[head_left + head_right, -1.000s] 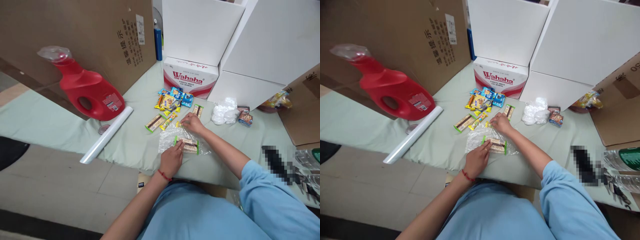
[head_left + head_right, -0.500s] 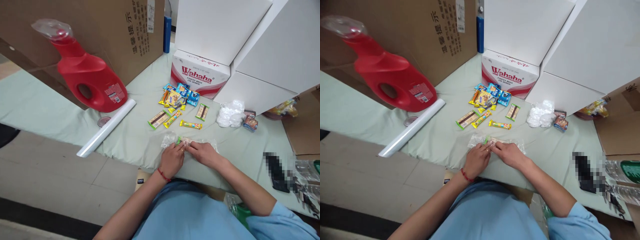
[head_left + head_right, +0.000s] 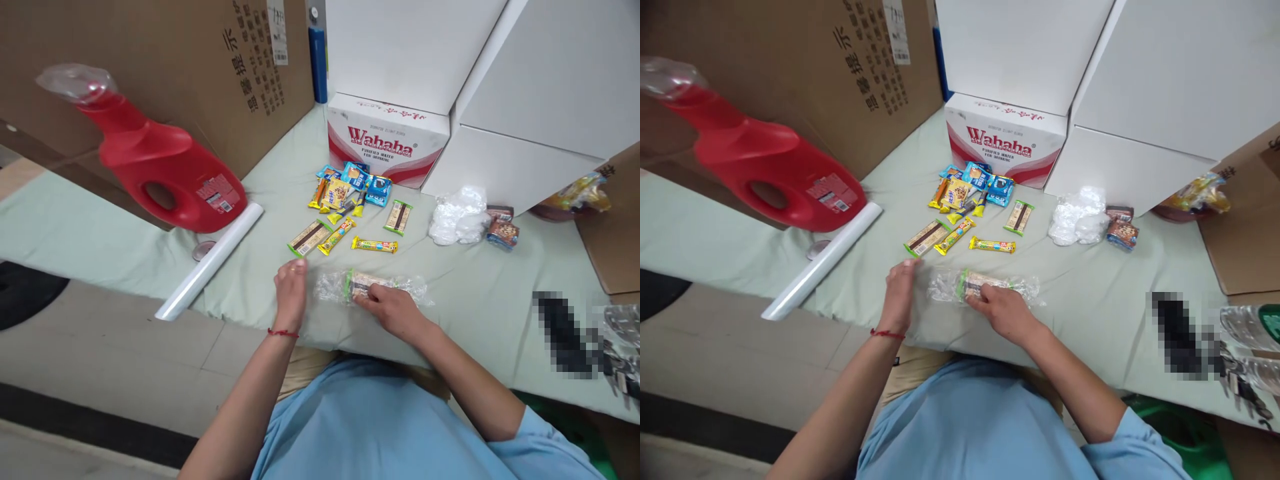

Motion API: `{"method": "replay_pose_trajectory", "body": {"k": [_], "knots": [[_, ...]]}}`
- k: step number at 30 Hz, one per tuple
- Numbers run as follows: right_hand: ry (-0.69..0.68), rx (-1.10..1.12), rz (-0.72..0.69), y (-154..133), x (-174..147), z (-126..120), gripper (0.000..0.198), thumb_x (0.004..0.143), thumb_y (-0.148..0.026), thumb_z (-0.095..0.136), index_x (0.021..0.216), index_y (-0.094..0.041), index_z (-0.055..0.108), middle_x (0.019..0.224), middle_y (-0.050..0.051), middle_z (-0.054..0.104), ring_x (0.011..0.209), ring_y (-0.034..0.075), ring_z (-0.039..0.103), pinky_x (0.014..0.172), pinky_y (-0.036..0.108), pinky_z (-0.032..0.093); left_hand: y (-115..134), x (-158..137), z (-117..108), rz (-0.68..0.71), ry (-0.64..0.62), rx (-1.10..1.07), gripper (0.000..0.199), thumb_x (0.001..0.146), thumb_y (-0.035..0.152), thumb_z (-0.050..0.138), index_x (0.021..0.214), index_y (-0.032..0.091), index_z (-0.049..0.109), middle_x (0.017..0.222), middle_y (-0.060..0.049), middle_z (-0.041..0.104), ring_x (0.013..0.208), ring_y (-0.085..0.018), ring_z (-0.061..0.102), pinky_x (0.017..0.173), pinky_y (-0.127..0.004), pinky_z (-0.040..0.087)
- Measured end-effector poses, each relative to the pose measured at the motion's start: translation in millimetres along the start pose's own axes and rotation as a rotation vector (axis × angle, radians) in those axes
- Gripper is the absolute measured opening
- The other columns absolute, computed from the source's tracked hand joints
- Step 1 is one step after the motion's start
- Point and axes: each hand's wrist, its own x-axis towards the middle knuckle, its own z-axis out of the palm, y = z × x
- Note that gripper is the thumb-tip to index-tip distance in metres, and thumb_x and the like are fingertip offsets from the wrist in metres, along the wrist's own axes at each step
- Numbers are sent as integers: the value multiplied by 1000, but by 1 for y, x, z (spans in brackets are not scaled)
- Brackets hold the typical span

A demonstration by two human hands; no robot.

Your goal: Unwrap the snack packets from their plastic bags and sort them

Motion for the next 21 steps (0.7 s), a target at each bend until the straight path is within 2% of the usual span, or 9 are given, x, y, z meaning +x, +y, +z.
{"method": "replay_pose_trajectory", "body": {"k": [3,5,7,9,12,14,16,19,21], "knots": [[3,31,4,0,0,-1,37,108,-28,42,139,-35,61,103,5,64,80,19,54,61,30,23,6,-8,13,100,-114,269,36,80,53,68,93,19,69,150,-15,49,150,-39,26,123,-59,22],[8,49,10,0,0,-1,37,108,-27,43,139,-35,61,103,5,64,80,19,54,62,30,25,10,-16,18,152,-134,288,28,73,44,75,81,20,65,149,-15,49,149,-40,27,122,-59,25],[21,64,11,0,-1,0,37,107,-26,44,138,-35,62,102,5,64,80,19,54,62,29,26,14,-24,19,165,-142,171,20,74,35,72,74,20,59,133,-12,60,134,-33,48,112,-51,40],[31,76,3,0,0,2,34,106,-26,46,134,-35,64,101,5,64,81,19,55,64,29,29,20,-32,20,146,-189,9,15,77,30,66,73,21,54,104,-6,67,102,-21,63,91,-36,52],[56,113,-6,-3,-1,6,31,104,-24,49,127,-31,69,99,6,65,84,20,56,70,29,36,36,-47,28,178,-280,-78,9,83,25,59,75,21,56,80,1,65,74,-14,60,71,-26,51],[108,179,3,-4,-4,8,31,104,-21,47,123,-25,70,103,8,66,93,22,57,79,31,42,46,-58,37,294,-332,-24,9,87,25,57,85,20,65,90,-3,71,83,-16,65,79,-29,54],[171,294,-3,-4,-11,9,32,103,-19,44,119,-20,71,112,11,67,104,24,58,92,36,45,52,-69,47,449,-378,99,20,92,30,56,102,19,71,115,-9,72,107,-22,66,95,-38,53],[216,528,-78,4,-32,5,29,101,-20,45,111,-21,72,115,10,69,106,23,61,96,39,49,52,-85,54,634,-388,380,38,98,36,51,127,16,66,143,-14,61,130,-31,56,106,-49,47],[308,664,0,15,-45,2,29,101,-21,44,108,-24,72,110,8,70,101,21,63,91,36,52,46,-95,56,718,-379,527,46,100,35,46,140,15,58,153,-13,54,135,-32,52,106,-50,45]]}}
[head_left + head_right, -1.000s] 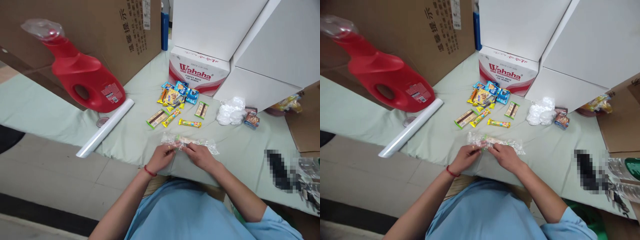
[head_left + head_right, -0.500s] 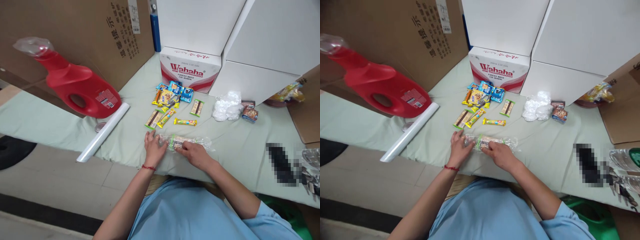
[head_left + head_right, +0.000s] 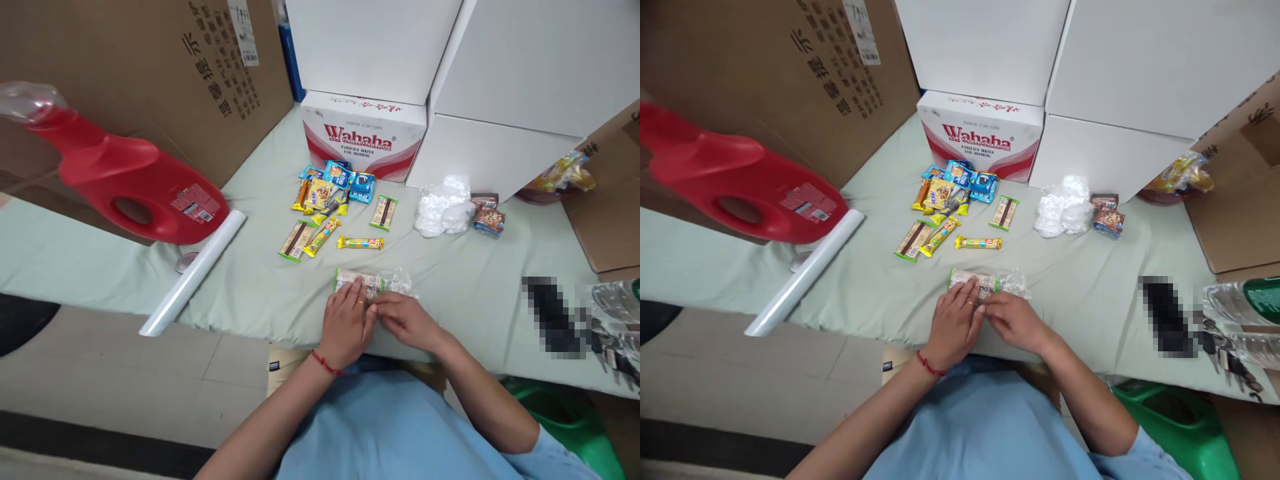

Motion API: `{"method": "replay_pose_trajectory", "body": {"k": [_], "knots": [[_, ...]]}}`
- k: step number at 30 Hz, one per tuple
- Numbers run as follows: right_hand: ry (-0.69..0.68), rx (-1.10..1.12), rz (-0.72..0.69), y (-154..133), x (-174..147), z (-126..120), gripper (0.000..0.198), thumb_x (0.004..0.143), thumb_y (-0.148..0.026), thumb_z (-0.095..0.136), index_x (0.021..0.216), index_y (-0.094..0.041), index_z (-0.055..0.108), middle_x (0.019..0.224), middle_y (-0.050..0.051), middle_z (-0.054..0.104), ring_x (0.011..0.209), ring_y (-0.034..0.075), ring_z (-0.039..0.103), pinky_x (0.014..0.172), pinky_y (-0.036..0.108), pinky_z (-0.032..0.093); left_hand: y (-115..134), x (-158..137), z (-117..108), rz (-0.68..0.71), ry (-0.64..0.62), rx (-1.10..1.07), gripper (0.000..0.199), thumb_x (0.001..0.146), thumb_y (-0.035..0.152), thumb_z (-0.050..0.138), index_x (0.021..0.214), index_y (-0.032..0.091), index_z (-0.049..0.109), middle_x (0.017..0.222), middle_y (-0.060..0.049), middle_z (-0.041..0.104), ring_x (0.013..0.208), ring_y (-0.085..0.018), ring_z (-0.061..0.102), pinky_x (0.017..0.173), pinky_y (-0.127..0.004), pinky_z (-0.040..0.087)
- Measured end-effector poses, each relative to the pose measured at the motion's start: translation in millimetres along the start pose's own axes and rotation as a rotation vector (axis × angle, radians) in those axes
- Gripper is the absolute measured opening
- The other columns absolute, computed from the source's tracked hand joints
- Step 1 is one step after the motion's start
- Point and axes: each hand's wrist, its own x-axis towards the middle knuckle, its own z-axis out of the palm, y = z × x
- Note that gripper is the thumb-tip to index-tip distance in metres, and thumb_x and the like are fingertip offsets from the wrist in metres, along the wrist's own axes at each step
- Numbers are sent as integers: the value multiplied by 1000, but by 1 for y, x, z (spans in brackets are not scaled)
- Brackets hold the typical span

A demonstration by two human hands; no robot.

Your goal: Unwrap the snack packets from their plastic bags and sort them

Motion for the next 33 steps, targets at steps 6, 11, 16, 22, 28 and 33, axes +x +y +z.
{"method": "replay_pose_trajectory", "body": {"k": [6,11,16,22,28,33], "knots": [[465,-297,444,34,-1,-18,32,92,-44,61,111,-20,70,130,16,60,127,33,48,110,54,40,-4,-17,18,78,19,194,60,96,24,47,155,14,41,162,-10,42,142,-28,46,112,-43,37],[255,-87,418,32,-1,-25,21,88,-41,61,85,-21,62,128,13,63,119,29,56,102,45,45,-8,-18,25,92,34,191,64,95,24,49,158,14,37,162,-11,40,144,-26,45,114,-41,36],[233,174,594,0,13,-38,26,88,-47,62,80,-23,54,63,-4,56,58,15,49,57,26,39,-11,-19,27,120,29,142,64,96,21,45,158,12,35,163,-12,38,147,-26,42,116,-43,37],[116,-82,566,-24,82,-5,15,87,-31,60,77,-22,53,67,-3,60,62,15,52,59,25,36,-14,-16,30,158,28,116,51,97,17,43,147,9,52,153,-18,52,146,-27,44,117,-46,39],[-99,-536,571,-43,108,34,15,101,-30,49,105,-22,60,103,7,69,85,21,64,71,30,43,-28,-37,0,198,37,-111,44,90,14,52,133,9,61,146,-18,58,147,-31,42,118,-51,42],[-52,-658,436,-52,87,59,55,94,-68,55,117,-17,56,114,14,61,104,29,59,83,39,50,-75,-88,-19,243,178,-208,28,89,9,55,111,23,66,123,-8,73,134,-28,56,117,-57,40]]}}
